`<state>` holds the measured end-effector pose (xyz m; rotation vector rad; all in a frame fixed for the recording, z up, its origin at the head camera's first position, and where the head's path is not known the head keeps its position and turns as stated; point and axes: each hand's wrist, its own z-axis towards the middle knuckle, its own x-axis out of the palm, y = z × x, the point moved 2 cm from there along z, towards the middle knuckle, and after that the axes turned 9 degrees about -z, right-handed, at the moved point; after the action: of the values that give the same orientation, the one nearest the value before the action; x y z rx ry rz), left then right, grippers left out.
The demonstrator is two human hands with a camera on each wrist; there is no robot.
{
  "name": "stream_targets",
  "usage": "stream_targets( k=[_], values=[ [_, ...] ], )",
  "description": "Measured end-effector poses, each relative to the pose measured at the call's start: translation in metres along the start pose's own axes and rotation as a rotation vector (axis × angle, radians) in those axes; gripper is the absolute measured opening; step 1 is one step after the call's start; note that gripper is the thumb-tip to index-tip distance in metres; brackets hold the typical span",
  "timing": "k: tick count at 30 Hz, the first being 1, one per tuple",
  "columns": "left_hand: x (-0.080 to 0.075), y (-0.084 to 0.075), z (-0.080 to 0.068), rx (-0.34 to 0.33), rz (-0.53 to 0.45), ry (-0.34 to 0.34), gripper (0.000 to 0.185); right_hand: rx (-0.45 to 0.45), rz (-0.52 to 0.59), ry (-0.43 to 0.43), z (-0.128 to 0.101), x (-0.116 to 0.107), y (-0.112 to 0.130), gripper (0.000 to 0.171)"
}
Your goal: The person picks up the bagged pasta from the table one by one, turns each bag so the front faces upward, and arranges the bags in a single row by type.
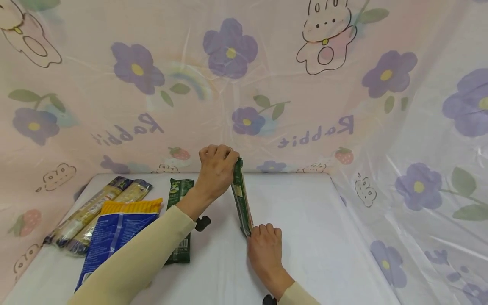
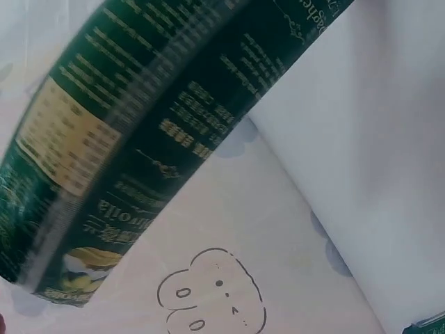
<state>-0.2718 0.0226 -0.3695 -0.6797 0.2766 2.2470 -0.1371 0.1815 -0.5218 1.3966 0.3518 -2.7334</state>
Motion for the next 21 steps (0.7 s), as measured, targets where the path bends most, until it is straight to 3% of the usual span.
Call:
stream_targets(
  k=[13,16,21],
  values=[
    [-0.006,-0.019,0.011,0.034,0.058,0.009,0.025,0.036,0.043,0.020,-0.003,0.000,0.010,0.036],
    [-0.007,-0.023,0.013,0.022,0.061,0.041,0.019,0.033,0.044,0.030,-0.003,0.000,0.012,0.035],
    [-0.008,-0.029,0.016,-0.012,0.077,0.134,0.035,0.038,0.037,0.059,-0.004,0.001,0.017,0.034]
  ],
)
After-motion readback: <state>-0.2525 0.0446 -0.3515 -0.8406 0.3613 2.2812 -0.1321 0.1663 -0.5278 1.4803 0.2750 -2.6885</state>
